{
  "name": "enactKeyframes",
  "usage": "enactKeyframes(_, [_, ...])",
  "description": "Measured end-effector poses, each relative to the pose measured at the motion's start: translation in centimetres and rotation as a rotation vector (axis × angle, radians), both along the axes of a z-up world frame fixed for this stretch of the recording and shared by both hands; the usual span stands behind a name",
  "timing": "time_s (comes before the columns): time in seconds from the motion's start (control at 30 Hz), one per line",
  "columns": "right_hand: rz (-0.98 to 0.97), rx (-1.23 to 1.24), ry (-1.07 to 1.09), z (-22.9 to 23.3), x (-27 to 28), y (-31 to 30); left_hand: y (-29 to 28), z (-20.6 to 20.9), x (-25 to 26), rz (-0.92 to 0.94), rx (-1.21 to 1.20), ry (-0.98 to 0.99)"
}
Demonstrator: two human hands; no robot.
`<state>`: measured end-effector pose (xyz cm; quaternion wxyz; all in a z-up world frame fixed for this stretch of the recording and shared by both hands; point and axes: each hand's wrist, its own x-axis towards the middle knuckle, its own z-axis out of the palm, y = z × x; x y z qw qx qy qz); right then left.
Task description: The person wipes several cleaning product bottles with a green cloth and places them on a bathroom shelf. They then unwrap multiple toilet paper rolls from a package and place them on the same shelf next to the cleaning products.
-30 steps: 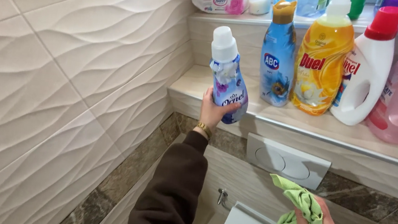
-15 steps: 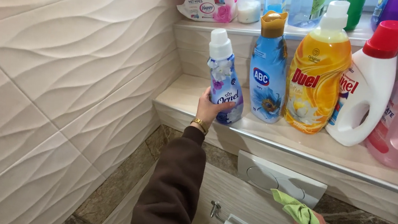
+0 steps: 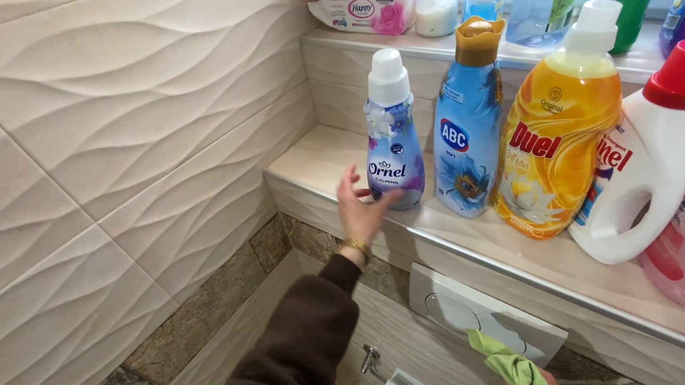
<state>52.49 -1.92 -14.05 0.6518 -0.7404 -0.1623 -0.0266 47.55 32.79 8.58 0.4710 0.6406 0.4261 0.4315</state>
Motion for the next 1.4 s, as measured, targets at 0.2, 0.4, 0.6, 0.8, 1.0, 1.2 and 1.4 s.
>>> enactKeyframes(0.2, [0.028,0.044,-0.013,-0.6,0.3,0.4,0.0,-1.5,3.0,-0.071,0.153,0.001])
enactKeyframes(0.4, [0.112,0.063,-0.059,-0.9,2.8,0.8,2.3,-1.0,5.3,-0.167,0.192,0.074])
enactKeyframes(0.6, [0.234,0.236,-0.313,6.7,4.3,1.9,4.0,-3.0,6.2,-0.241,0.081,-0.181])
enactKeyframes(0.8, [0.227,0.195,-0.302,4.3,4.5,2.3,3.8,-3.0,6.0,-0.285,0.079,-0.149])
enactKeyframes(1.0, [0.262,0.205,-0.273,4.7,3.9,2.3,2.6,-2.3,5.3,-0.232,0.014,-0.082])
enactKeyframes(1.2, [0.32,0.217,-0.221,4.8,2.9,2.4,1.5,-2.4,3.3,-0.206,0.092,0.015])
enactKeyframes(1.4, [0.394,0.277,-0.322,5.3,1.1,3.1,-2.4,-1.5,-0.7,-0.185,0.106,-0.004])
